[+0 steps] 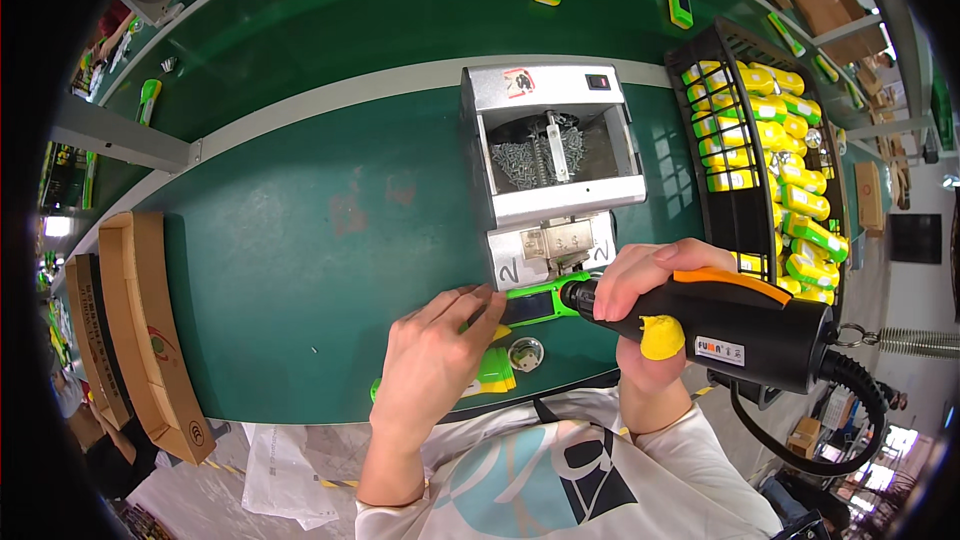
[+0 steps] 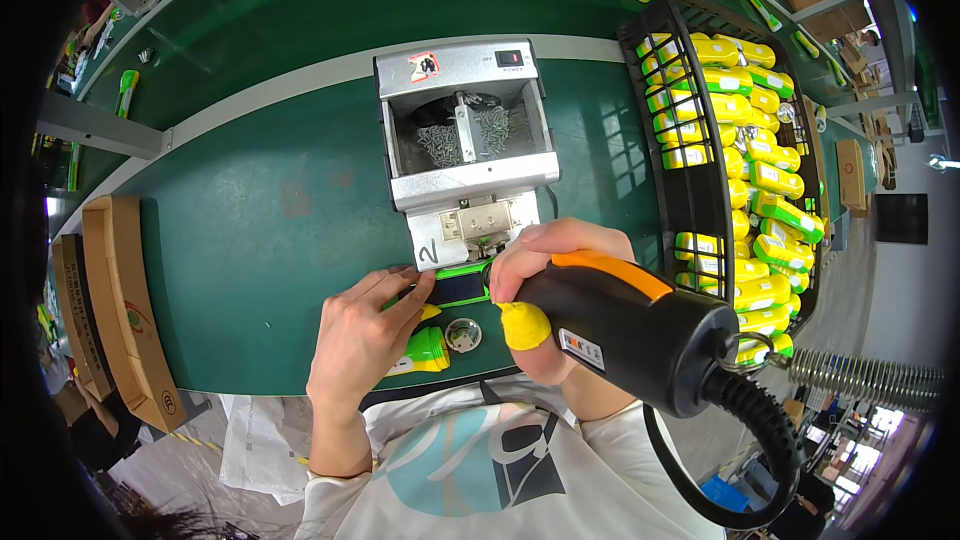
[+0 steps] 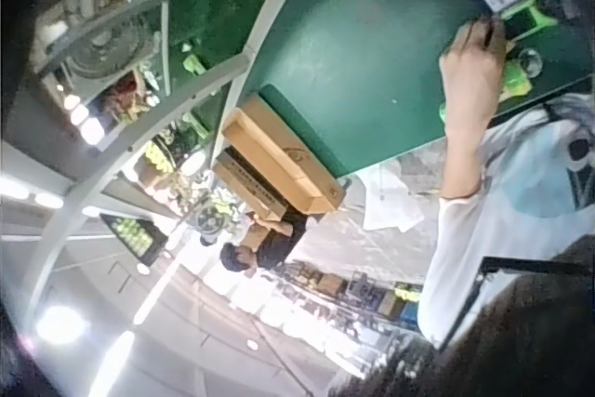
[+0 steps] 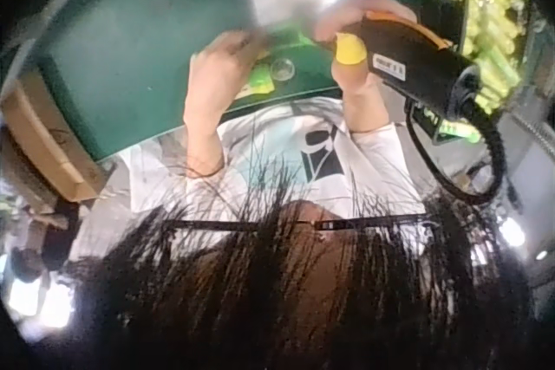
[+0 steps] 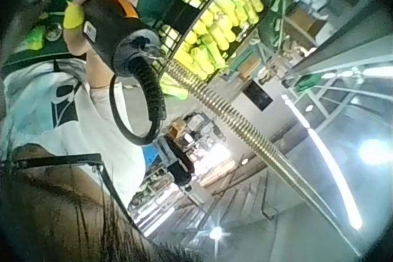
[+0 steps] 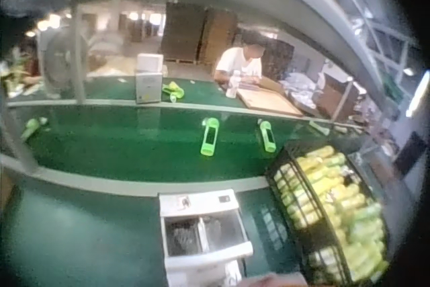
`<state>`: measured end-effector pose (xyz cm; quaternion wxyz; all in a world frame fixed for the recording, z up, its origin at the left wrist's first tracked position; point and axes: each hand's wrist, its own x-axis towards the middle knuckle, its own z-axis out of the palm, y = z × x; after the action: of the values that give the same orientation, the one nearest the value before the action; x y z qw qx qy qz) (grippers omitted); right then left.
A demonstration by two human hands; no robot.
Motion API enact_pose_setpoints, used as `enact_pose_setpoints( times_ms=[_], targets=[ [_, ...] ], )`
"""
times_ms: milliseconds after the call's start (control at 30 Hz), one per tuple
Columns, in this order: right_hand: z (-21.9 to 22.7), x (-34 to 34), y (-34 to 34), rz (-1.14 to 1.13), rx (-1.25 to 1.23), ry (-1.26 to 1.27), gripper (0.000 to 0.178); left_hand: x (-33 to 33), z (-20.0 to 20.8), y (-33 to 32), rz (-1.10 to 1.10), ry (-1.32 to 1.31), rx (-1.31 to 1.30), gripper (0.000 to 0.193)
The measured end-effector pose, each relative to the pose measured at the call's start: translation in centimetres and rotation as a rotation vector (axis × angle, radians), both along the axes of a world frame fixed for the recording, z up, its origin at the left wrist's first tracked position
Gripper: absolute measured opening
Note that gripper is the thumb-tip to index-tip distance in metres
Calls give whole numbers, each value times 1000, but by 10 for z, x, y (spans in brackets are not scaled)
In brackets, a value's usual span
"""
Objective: The person assembles flashlights by taking them from a crate, fastening components with an electric screwdriver, and placing the assembled flashlights onto a conveyor belt.
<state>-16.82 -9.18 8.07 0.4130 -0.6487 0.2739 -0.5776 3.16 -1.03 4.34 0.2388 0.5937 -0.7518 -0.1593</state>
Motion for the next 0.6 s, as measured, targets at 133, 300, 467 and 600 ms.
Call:
enact_pose_setpoints(
  times_ms=[133, 300, 467, 600],
  targets=[
    [-2, 4, -2, 11, -26, -11, 54, 1, -1, 0, -2, -10, -4, 35],
    [3, 8, -2, 18, -33, -10, 54, 1, -2, 1, -7, -20, 3, 35],
    [-3, 9, 1, -15, 33, 13, 57, 1, -3, 2, -5, -21, 2, 35],
    [-5, 7, 0, 60, 53, -40, 56, 1, -3, 1, -3, -18, -4, 35]
  ],
)
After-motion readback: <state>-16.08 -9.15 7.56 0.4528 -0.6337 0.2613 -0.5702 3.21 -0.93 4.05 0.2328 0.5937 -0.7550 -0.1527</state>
